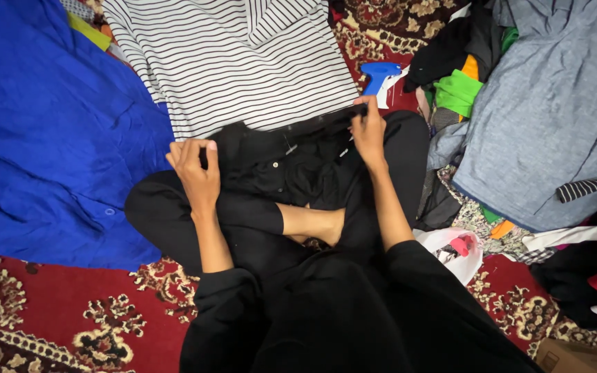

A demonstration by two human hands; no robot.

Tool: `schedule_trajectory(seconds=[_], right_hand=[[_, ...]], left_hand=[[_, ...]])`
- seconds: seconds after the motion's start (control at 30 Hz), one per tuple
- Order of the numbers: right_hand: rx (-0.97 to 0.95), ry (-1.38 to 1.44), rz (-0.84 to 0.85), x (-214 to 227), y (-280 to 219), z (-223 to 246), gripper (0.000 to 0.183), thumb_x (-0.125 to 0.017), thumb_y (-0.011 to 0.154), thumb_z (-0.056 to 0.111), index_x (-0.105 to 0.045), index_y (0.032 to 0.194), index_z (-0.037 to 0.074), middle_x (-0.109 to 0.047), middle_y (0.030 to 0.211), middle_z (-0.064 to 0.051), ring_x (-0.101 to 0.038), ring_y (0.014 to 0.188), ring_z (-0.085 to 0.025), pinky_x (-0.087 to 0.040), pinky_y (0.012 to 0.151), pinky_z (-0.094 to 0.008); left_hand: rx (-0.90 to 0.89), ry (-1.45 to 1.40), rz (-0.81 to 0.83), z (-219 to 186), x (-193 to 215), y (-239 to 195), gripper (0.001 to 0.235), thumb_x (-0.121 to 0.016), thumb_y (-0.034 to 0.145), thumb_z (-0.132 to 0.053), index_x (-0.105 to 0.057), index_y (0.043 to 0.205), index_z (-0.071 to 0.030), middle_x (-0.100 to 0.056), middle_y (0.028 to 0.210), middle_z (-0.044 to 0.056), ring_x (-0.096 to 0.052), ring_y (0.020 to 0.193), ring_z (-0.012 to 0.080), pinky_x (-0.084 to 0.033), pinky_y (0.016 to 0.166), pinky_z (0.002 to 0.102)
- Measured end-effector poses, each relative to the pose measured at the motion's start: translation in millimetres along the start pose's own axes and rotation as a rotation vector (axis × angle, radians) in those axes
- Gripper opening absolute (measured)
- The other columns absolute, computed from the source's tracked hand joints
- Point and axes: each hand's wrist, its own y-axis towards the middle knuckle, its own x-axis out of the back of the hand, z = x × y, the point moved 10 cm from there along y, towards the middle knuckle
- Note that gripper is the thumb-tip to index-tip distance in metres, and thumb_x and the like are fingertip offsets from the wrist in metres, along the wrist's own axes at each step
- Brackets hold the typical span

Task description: The person sprays a striped shirt with a blue spray bottle, then lays it flat on the floor. They then pick up a black shirt, spray it, and lay it flat on top of the striped shirt.

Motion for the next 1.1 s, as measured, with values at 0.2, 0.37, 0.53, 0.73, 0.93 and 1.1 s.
schedule_trajectory(seconds=[0.2,0.37,0.53,0.73,0.93,1.1], right_hand=[[-0.14,0.03,0.006,-7,-3,-7,0.029,-0.049,0.094,-0.008,-0.068,0.105,0.011,-0.066,0.058,-0.008,-0.06,0.038,-0.017,-0.048,0.037,-0.022],[-0.122,-0.039,-0.08,16,-4,40,0.032,-0.046,0.099,-0.003,-0.071,0.109,0.014,-0.061,0.091,-0.015,-0.069,0.063,-0.032,-0.059,0.056,-0.037],[-0.333,0.204,-0.111,-2,-2,-27,0.028,-0.043,0.103,0.007,-0.069,0.111,0.009,-0.057,0.089,-0.018,-0.068,0.047,-0.031,-0.062,0.041,-0.027],[-0.424,0.649,-0.062,-23,13,-29,0.025,-0.04,0.105,0.012,-0.06,0.117,0.004,-0.061,0.098,-0.025,-0.073,0.076,-0.036,-0.07,0.062,-0.049],[-0.268,0.487,-0.043,-7,42,34,0.018,-0.049,0.104,0.009,-0.065,0.111,0.003,-0.061,0.102,-0.019,-0.063,0.069,-0.021,-0.067,0.049,-0.036],[-0.172,0.295,0.024,5,70,103,0.017,-0.061,0.096,0.0,-0.075,0.105,0.004,-0.063,0.099,-0.019,-0.062,0.053,-0.017,-0.06,0.038,-0.026]], left_hand=[[-0.125,-0.033,-0.163,-36,23,9,0.008,-0.065,0.101,-0.007,-0.067,0.107,-0.01,-0.062,0.102,0.006,-0.051,0.093,0.029,-0.037,0.085,0.038],[-0.171,0.078,-0.343,-22,32,-5,0.018,-0.069,0.098,-0.008,-0.066,0.115,-0.005,-0.064,0.117,0.013,-0.054,0.105,0.0344,-0.038,0.094,0.043],[-0.15,-0.042,-0.424,-11,30,-14,0.029,-0.068,0.096,-0.001,-0.058,0.122,0.008,-0.059,0.126,0.025,-0.058,0.113,0.0436,-0.045,0.1,0.049],[0.115,-0.214,-0.503,17,32,-22,0.053,-0.075,0.088,0.007,-0.049,0.134,0.003,-0.044,0.141,0.023,-0.056,0.124,0.0387,-0.044,0.108,0.044],[0.243,-0.249,-0.623,25,57,-9,0.051,-0.073,0.093,0.008,-0.05,0.137,-0.001,-0.04,0.143,0.019,-0.056,0.13,0.038,-0.043,0.111,0.046],[0.206,-0.279,-0.715,21,88,17,0.051,-0.072,0.092,0.011,-0.054,0.138,-0.003,-0.045,0.139,0.014,-0.056,0.129,0.0283,-0.046,0.109,0.039]])
